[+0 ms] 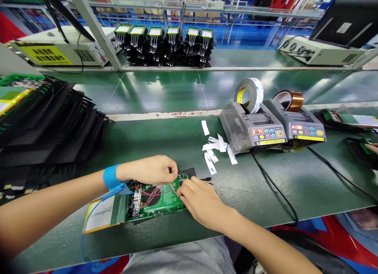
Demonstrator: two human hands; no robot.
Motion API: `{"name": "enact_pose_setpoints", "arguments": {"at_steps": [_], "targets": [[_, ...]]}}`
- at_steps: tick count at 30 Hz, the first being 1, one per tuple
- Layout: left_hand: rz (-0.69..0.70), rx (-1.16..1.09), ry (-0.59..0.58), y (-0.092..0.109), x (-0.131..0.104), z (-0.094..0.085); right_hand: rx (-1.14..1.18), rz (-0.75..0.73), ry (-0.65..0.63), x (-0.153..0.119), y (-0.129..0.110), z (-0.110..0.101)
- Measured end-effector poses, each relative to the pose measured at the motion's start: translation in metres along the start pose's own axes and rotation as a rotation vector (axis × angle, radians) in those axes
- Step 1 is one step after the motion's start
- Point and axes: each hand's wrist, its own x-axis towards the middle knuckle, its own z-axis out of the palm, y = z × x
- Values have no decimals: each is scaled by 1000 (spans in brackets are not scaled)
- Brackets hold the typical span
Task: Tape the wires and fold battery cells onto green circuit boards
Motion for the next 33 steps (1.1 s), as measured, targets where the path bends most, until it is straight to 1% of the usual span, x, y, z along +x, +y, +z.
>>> {"name": "enact_pose_setpoints", "arguments": {"at_steps": [3,6,8,10,12,14,17,19,20,21,23,25,27,30,33], "targets": [[-13,-126,-7,-5,7,4,-29,29,37,2,-2,5],[-27,-233,-38,-13,12,0,13,48,63,1,0,8],[-35,-304,-66,-19,12,-3,70,28,60,-2,4,8],[-35,-386,-98,-23,11,-3,128,-2,26,-5,7,6],[-28,-486,-126,-22,8,4,160,-4,-22,-8,10,4],[-17,-597,-135,-19,3,15,171,14,-51,-10,12,1],[-5,-734,-145,-15,-11,31,249,10,-69,-9,12,-4],[2,-736,-147,-19,-24,38,353,27,-85,-8,12,-7],[17,-685,-117,-22,-32,40,396,44,-90,-7,13,-7],[42,-601,-60,-27,-41,42,424,62,-91,-7,13,-8],[117,-380,86,-38,-58,48,432,72,-92,-5,15,-7],[193,-182,202,-50,-73,57,411,30,-84,-4,19,-7],[250,-8,284,-58,-84,67,395,-56,-93,-2,23,-8],[333,277,344,-63,-93,79,350,-187,-157,0,29,-13],[442,515,364,-57,-94,84,252,-263,-225,1,35,-19]]}}
